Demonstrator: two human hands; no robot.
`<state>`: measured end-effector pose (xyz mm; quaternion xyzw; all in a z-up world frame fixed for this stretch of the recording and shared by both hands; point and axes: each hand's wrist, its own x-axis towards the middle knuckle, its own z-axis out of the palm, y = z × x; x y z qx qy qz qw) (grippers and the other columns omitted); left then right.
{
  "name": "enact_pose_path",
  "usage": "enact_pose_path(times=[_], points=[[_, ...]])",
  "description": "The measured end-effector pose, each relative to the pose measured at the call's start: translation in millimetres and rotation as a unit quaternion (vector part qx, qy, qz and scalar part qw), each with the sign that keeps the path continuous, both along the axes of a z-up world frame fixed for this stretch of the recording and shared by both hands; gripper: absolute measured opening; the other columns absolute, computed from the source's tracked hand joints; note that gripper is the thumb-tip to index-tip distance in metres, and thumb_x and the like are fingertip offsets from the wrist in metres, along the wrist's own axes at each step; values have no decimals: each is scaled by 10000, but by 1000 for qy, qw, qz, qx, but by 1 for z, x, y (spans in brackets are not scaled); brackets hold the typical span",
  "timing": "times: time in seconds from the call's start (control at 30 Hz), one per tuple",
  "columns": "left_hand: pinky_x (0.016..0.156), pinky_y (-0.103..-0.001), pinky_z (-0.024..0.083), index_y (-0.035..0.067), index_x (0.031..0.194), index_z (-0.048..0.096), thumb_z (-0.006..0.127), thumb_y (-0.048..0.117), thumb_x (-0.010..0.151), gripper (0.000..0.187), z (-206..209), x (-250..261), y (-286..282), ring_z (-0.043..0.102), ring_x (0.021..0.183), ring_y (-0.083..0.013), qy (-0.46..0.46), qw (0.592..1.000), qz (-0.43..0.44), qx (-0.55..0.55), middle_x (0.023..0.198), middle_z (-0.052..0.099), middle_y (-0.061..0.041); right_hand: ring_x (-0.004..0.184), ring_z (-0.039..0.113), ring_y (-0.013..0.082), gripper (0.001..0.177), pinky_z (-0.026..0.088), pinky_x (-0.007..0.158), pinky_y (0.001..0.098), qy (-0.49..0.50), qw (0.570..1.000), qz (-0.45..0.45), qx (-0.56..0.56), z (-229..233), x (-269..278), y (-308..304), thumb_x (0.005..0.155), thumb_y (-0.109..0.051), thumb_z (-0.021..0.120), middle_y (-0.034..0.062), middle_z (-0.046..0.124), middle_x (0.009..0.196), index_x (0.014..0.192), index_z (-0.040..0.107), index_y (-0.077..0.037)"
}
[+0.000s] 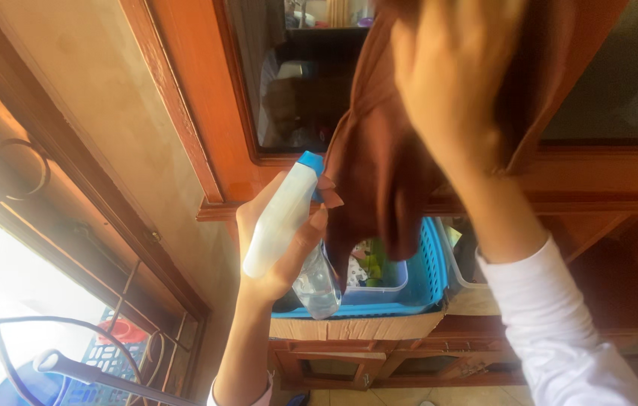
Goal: The person cleans the glass doors, wooden frame, handles, and inner shelves of a cabinet with a cloth and a spray bottle.
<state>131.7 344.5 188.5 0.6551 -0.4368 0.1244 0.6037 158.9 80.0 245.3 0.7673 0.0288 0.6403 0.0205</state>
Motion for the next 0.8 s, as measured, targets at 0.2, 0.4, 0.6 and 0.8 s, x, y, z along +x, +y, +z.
enact_pose_path(times=[0.2, 0.4, 0.6, 0.8], points=[[785, -274, 543, -37, 1215, 661, 652, 166, 875, 396, -3, 3, -4, 669, 848, -144, -39, 999, -1, 2, 1004, 747, -95, 1473, 438, 402, 590, 336, 1268, 591, 80, 993, 68, -51, -87, -32, 47, 783, -66, 777, 227, 546, 1403, 1362, 666, -57], [838, -280, 550, -48, 1267, 633, 645, 153, 892, 426, -5, 8, 0, 677, 940, -148, -49, 999, -10, -15, 1056, 730, -97, 1207, 493, 423, 425, 370, 1006, 636, 41, 995, -84, -35, -69, -34, 11, 889, -157, 828, 184, 540, 1351, 1277, 670, -85], [790, -267, 536, -43, 1243, 658, 637, 145, 862, 426, -5, 10, -9, 648, 865, -133, -14, 1000, 10, -9, 1019, 744, -98, 1411, 279, 463, 577, 330, 1174, 612, -86, 990, -115, -6, -10, 17, -23, 962, -160, 744, 278, 280, 1519, 1478, 536, -5], [801, -268, 542, -43, 1231, 656, 652, 170, 867, 422, -3, 11, -17, 667, 877, -147, -22, 1000, -13, 3, 1038, 735, -95, 1450, 199, 543, 331, 255, 1208, 743, -73, 996, -31, -38, -80, -16, 25, 938, -57, 785, 257, 323, 1586, 1200, 598, 20]])
